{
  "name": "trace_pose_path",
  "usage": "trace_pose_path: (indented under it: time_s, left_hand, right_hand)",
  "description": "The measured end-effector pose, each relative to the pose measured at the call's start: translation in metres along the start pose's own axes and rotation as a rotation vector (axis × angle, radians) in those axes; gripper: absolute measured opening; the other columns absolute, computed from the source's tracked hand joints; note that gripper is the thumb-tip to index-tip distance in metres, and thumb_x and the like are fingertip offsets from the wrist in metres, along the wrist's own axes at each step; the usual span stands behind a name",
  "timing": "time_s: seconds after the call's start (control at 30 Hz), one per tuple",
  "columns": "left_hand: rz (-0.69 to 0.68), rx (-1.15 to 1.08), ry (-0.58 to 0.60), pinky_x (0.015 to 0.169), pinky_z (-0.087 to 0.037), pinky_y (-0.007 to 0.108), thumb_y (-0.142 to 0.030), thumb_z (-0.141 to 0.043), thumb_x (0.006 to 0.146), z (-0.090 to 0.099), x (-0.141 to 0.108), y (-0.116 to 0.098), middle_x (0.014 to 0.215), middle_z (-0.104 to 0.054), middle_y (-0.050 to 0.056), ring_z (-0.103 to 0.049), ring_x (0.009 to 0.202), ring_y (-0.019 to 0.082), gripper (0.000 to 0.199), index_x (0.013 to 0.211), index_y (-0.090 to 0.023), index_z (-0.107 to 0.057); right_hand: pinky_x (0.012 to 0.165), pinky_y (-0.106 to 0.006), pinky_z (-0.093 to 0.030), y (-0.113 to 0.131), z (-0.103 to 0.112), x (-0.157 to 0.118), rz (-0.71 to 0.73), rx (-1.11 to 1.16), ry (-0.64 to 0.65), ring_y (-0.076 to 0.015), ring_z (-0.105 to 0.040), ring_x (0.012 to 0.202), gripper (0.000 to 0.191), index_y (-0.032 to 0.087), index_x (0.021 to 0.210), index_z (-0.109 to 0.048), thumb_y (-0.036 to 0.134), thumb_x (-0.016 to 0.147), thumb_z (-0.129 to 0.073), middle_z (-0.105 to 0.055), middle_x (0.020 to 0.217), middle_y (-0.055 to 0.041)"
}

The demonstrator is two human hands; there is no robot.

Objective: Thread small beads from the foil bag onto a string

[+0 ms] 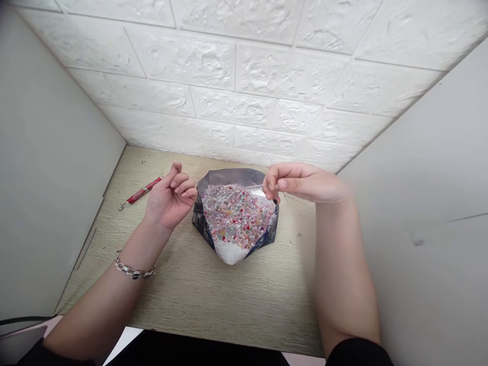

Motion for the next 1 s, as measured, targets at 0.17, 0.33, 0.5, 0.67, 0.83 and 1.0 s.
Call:
trace_pose_path:
  time_s: [0.17, 0.33, 0.5, 0.67, 0.83, 1.0]
  left_hand:
    - [-0.003, 0.003, -0.020, 0.036, -0.026, 0.015, -0.021, -0.033, 0.087, -0.001, 0.000, 0.000, 0.042, -0.030, -0.007, -0.030, 0.035, 0.002, 0.021, 0.075, -0.018, -0.050]
    - [-0.006, 0.061, -0.036, 0.036, -0.026, 0.014, -0.022, -0.038, 0.086, 0.000, 0.000, 0.002, 0.043, -0.031, -0.008, -0.030, 0.035, 0.002, 0.015, 0.077, -0.018, -0.051]
    - [-0.035, 0.193, -0.035, 0.034, -0.026, 0.013, -0.021, -0.042, 0.083, -0.002, -0.001, 0.006, 0.045, -0.039, -0.008, -0.032, 0.034, 0.001, 0.011, 0.083, -0.019, -0.053]
    - [-0.065, 0.317, 0.012, 0.034, -0.029, 0.014, -0.023, -0.052, 0.077, -0.005, -0.003, 0.011, 0.054, -0.052, -0.007, -0.041, 0.037, 0.001, 0.018, 0.095, -0.019, -0.054]
    - [-0.109, 0.368, -0.008, 0.036, -0.033, 0.015, -0.026, -0.054, 0.076, -0.003, -0.003, 0.012, 0.067, -0.062, -0.004, -0.051, 0.042, 0.002, 0.024, 0.099, -0.020, -0.052]
    - [-0.100, 0.352, -0.025, 0.040, -0.040, 0.014, -0.023, -0.051, 0.078, -0.004, -0.004, 0.014, 0.076, -0.066, -0.002, -0.062, 0.056, 0.007, 0.012, 0.090, -0.018, -0.053]
  right_hand:
    - [0.081, -0.039, -0.037, -0.001, 0.012, -0.010, 0.050, 0.018, -0.062, -0.0210, -0.053, 0.081, 0.041, 0.022, 0.068, -0.047, 0.062, 0.063, -0.052, -0.056, 0.074, -0.0057]
    - [0.086, -0.037, -0.035, 0.007, 0.009, -0.009, 0.092, 0.035, -0.020, -0.0207, -0.052, 0.091, 0.030, 0.021, 0.069, -0.050, 0.052, 0.070, -0.052, -0.056, 0.075, -0.0041]
    - [0.086, -0.034, -0.034, 0.005, 0.005, -0.003, 0.003, -0.062, -0.034, -0.0190, -0.051, 0.088, 0.029, 0.019, 0.076, -0.053, 0.048, 0.073, -0.050, -0.057, 0.080, -0.0040]
    - [0.075, -0.029, -0.037, -0.010, -0.001, 0.012, -0.185, -0.325, 0.004, -0.0159, -0.049, 0.082, 0.023, 0.019, 0.082, -0.054, 0.040, 0.076, -0.046, -0.056, 0.084, -0.0017]
    - [0.071, -0.028, -0.038, -0.020, -0.012, 0.034, -0.334, -0.581, -0.032, -0.0171, -0.051, 0.082, 0.016, 0.020, 0.083, -0.057, 0.024, 0.072, -0.047, -0.060, 0.090, -0.0028]
    - [0.084, -0.043, -0.031, -0.019, -0.038, 0.049, -0.449, -0.897, -0.044, -0.0220, -0.054, 0.084, 0.025, 0.019, 0.078, -0.061, 0.007, 0.067, -0.042, -0.063, 0.085, -0.0065]
Point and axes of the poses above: each hand's wrist, its own x-axis towards the middle knuckle, its own z-axis out of the back of the hand, y = z × x, the point moved 5 cm from there along x, towards the middle knuckle
